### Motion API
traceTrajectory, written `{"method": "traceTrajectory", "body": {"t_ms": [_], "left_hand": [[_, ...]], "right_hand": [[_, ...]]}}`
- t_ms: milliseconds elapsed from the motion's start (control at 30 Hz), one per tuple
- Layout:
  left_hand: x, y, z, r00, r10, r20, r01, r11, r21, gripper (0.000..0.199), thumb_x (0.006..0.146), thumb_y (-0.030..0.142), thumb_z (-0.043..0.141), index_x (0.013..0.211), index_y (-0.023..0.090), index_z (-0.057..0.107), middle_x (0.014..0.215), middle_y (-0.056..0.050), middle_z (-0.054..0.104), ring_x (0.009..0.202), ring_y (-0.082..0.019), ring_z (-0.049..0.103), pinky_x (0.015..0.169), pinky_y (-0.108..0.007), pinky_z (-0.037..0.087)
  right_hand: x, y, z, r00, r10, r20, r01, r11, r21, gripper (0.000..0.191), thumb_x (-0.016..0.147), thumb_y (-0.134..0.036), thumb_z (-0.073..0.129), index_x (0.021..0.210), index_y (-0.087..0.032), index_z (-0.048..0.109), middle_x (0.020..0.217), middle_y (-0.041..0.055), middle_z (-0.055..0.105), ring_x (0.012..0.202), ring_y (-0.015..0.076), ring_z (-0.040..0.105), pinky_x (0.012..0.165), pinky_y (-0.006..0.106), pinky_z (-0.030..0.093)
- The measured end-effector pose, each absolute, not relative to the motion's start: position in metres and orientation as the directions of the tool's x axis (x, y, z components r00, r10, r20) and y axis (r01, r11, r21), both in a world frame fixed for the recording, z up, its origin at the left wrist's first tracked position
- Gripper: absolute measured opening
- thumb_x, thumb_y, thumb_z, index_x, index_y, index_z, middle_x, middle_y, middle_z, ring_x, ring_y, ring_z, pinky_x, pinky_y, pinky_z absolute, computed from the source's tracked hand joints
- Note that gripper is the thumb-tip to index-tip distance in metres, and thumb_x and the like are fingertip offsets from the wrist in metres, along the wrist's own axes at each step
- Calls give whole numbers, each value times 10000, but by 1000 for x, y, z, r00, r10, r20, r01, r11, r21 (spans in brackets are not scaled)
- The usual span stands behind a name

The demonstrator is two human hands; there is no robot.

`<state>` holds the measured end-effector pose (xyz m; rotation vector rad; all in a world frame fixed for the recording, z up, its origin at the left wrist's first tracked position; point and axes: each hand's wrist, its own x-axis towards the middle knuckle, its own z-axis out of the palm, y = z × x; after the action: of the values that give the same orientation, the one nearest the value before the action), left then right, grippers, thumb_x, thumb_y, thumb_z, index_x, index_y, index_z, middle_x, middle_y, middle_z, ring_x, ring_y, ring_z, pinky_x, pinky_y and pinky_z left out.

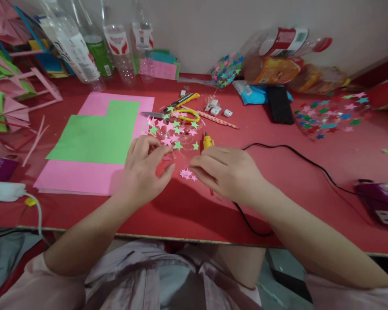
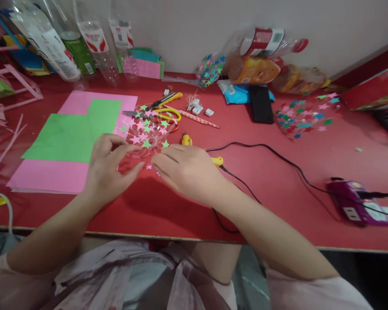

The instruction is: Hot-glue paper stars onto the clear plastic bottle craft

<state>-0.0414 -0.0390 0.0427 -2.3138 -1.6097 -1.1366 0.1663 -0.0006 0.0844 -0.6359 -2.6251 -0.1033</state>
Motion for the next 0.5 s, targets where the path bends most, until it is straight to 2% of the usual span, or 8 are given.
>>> {"method": "traceTrajectory", "body": {"t_ms": [100, 200, 333, 500], "left_hand": [[-38, -36, 37, 180, 770, 613, 831, -452, 323, 178, 773, 195, 650, 949, 219, 639, 956, -64, 530, 906, -208, 505, 829, -378, 460], [-36, -35, 36, 164, 765, 623, 823, -455, 342, 151, 765, 159, 645, 904, 218, 639, 969, -61, 531, 898, -199, 493, 826, -373, 450], [-35, -34, 37, 145, 774, 616, 812, -449, 374, 132, 762, 155, 645, 877, 220, 635, 985, -61, 534, 901, -201, 487, 830, -381, 441], [-36, -35, 38, 157, 786, 598, 810, -449, 377, 115, 758, 158, 650, 847, 224, 621, 981, -58, 541, 896, -202, 490, 815, -385, 442]], "right_hand": [[159, 3, 80, -785, 470, 404, 499, 866, -38, 263, 951, -256, 404, 812, -193, 619, 666, 6, 635, 613, 121, 537, 530, 257, 303], [155, 4, 74, -753, 506, 421, 517, 851, -98, 214, 934, -258, 426, 856, -194, 614, 622, -11, 622, 566, 112, 530, 509, 250, 265], [154, 5, 67, -741, 521, 424, 518, 845, -134, 168, 916, -234, 451, 842, -191, 595, 615, -18, 624, 555, 109, 541, 512, 242, 276], [154, 6, 61, -774, 461, 434, 482, 874, -69, 202, 928, -209, 434, 790, -189, 579, 635, -18, 649, 574, 103, 563, 532, 240, 312]]}}
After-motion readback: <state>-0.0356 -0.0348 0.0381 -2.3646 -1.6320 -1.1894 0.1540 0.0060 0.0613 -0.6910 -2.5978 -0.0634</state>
